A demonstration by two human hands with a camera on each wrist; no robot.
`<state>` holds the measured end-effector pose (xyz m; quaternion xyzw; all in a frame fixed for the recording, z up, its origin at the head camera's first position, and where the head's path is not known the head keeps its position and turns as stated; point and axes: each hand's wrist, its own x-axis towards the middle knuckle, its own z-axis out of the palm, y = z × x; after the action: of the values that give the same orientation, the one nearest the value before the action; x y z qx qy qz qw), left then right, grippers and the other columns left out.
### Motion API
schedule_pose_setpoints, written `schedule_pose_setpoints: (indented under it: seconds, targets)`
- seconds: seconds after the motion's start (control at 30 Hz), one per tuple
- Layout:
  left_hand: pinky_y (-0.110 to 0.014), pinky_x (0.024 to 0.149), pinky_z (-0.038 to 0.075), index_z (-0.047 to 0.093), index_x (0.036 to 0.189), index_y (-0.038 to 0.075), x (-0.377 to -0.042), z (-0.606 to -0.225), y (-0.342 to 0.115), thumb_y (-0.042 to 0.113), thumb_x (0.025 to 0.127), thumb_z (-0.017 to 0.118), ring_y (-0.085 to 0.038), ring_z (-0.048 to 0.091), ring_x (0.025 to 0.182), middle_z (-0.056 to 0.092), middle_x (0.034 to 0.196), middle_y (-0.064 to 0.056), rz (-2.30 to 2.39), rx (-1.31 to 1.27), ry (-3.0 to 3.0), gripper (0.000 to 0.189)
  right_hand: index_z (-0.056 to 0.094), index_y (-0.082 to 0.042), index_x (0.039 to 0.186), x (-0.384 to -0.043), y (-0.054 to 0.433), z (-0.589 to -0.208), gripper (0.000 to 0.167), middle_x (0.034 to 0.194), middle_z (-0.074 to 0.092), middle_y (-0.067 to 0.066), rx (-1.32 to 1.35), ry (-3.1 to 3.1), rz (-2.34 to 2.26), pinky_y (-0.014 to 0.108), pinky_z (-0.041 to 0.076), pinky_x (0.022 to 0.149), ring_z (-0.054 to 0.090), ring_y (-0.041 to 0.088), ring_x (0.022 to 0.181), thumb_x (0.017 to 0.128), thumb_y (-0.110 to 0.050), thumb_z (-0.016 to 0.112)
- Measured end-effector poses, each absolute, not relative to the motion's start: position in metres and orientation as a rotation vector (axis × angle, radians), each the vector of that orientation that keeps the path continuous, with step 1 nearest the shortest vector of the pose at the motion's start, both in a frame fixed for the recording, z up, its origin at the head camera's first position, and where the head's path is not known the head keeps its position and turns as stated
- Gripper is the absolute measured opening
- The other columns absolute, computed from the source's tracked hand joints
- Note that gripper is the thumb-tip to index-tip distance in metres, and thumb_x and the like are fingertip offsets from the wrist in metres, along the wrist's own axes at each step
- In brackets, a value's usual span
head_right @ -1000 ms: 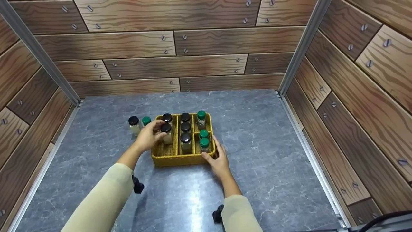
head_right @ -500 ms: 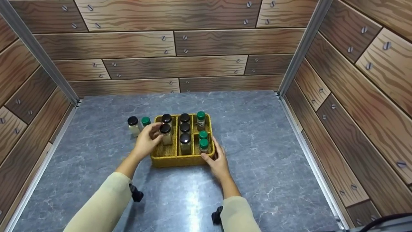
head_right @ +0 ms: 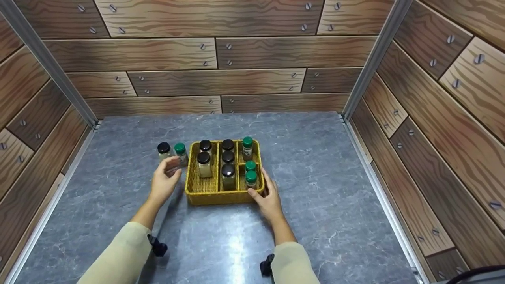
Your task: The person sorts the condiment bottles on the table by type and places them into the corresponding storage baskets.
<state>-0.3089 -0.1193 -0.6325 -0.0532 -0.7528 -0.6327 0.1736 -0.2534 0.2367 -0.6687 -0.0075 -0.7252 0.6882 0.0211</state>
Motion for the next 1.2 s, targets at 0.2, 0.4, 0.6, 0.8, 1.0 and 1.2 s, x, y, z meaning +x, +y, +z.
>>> schedule_pose_setpoints:
  seconds: [0.2, 0.4, 0.6, 0.8, 1.0, 1.2]
  targets:
    - [-0.060, 0.105, 0.060, 0.066, 0.129, -0.007, -0.312, -0.636, -0.138, -0.015, 0.092, 0.069, -0.052, 0.064, 0.120, 0.064, 0.124, -0.032, -1.732, -0.069, -2.129, 0.038, 0.028, -0.023, 0.173, -0.253, 0.240, -0.671, 0.082, 0.180, 0.025, 0.014, -0.011, -2.251, 2.109, 0.052, 0.026, 0.135, 0.034, 0.034, 0.162, 0.105, -0.008, 0.071]
    - [-0.062, 0.105, 0.057, 0.065, 0.129, -0.005, -0.317, -0.634, -0.152, -0.012, 0.091, 0.070, -0.047, 0.065, 0.117, 0.063, 0.123, -0.030, -1.653, -0.001, -2.165, 0.039, 0.029, -0.021, 0.173, -0.252, 0.240, -0.670, 0.083, 0.180, 0.024, 0.017, -0.016, -2.249, 2.090, 0.055, 0.025, 0.135, 0.032, 0.038, 0.163, 0.104, -0.007, 0.072]
    - [-0.061, 0.110, 0.055, 0.065, 0.132, -0.003, -0.323, -0.625, -0.164, -0.009, 0.094, 0.072, -0.046, 0.063, 0.121, 0.062, 0.125, -0.028, -1.622, 0.046, -2.210, 0.039, 0.029, -0.022, 0.173, -0.252, 0.240, -0.671, 0.083, 0.179, 0.028, 0.015, -0.034, -2.248, 2.111, 0.022, 0.038, 0.123, 0.038, 0.034, 0.159, 0.104, -0.007, 0.072]
    - [-0.058, 0.111, 0.055, 0.064, 0.133, -0.002, -0.334, -0.611, -0.175, -0.005, 0.094, 0.074, -0.045, 0.061, 0.126, 0.063, 0.130, -0.026, -1.541, 0.052, -2.262, 0.040, 0.028, -0.021, 0.173, -0.253, 0.238, -0.670, 0.083, 0.180, 0.026, 0.016, -0.007, -2.236, 2.118, 0.033, 0.035, 0.128, 0.036, 0.036, 0.160, 0.104, -0.008, 0.072]
    - [-0.057, 0.112, 0.054, 0.063, 0.136, -0.001, -0.344, -0.596, -0.185, -0.002, 0.095, 0.075, -0.043, 0.060, 0.128, 0.061, 0.134, -0.026, -1.521, 0.014, -2.319, 0.043, 0.027, -0.023, 0.174, -0.252, 0.238, -0.669, 0.083, 0.180, 0.025, 0.014, -0.003, -2.247, 2.129, 0.052, 0.029, 0.133, 0.035, 0.036, 0.162, 0.105, -0.009, 0.072]
    - [-0.057, 0.113, 0.054, 0.060, 0.140, -0.002, -0.350, -0.585, -0.191, 0.002, 0.097, 0.075, -0.045, 0.059, 0.133, 0.059, 0.140, -0.026, -1.523, 0.016, -2.403, 0.045, 0.029, -0.024, 0.173, -0.251, 0.237, -0.670, 0.083, 0.180, 0.027, 0.013, -0.012, -2.251, 2.118, 0.031, 0.038, 0.126, 0.037, 0.034, 0.160, 0.104, -0.009, 0.073]
